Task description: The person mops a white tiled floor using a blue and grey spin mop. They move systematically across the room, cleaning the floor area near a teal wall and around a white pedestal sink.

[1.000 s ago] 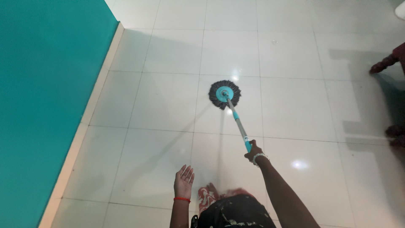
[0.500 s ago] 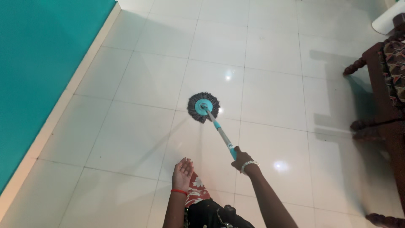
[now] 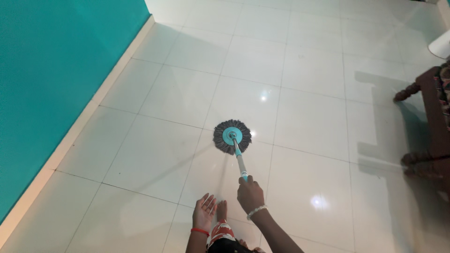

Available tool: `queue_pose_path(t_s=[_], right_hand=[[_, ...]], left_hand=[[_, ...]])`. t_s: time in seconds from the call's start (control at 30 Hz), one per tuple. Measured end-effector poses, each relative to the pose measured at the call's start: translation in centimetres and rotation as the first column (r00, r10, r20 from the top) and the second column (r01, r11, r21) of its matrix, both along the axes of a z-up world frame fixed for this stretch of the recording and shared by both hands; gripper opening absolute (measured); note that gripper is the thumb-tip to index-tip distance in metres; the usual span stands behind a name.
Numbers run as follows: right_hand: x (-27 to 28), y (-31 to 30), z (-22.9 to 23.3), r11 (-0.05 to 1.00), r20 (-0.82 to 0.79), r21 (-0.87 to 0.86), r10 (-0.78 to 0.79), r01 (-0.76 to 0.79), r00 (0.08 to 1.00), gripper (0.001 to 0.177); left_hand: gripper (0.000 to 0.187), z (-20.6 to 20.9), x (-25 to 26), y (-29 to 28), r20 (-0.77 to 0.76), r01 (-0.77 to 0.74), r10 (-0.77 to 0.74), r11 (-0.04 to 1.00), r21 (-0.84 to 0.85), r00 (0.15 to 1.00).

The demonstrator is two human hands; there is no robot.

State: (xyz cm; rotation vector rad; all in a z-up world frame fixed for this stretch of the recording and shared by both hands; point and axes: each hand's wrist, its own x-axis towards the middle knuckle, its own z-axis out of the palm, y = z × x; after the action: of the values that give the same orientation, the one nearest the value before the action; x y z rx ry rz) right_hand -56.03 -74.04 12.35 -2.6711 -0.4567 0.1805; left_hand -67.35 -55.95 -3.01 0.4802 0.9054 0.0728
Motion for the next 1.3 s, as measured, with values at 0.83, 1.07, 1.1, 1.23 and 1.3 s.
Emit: queue_pose_path(t_s=[0.83, 1.07, 1.1, 1.23, 1.3], right_hand=[[37.0, 9.9, -8.0, 0.989, 0.038, -0.110, -0.097, 0.101, 0.995, 0.009], [48.3, 11.2, -9.9, 0.988, 0.016, -0.123, -0.087, 0.088, 0.996, 0.013], [49.7, 11.1, -10.6, 0.990, 0.008, -0.111, -0.092, 0.093, 0.996, 0.015], [58.0, 11.3, -12.1, 0.991, -0.008, -0.081, -0.103, 0.102, 0.995, 0.024], [61.0, 11.2, -12.8, 0.990, -0.047, -0.104, -0.104, 0.099, 0.993, 0.029]], left_hand=[[0.052, 3.2, 25.0, 16.0, 0.004, 0.003, -0.004, 1.000, 0.029, 1.000], [0.052, 0.4, 32.6, 18.4, -0.010, -0.023, 0.023, 0.999, 0.047, 1.000], [0.052, 0.5, 33.7, 18.6, 0.001, -0.037, 0.037, 0.998, 0.046, 0.999], [0.050, 3.3, 40.1, 18.3, -0.047, -0.068, 0.075, 0.988, 0.137, 0.996], [0.051, 4.7, 42.8, 18.0, -0.016, -0.091, 0.094, 0.985, 0.149, 0.995]])
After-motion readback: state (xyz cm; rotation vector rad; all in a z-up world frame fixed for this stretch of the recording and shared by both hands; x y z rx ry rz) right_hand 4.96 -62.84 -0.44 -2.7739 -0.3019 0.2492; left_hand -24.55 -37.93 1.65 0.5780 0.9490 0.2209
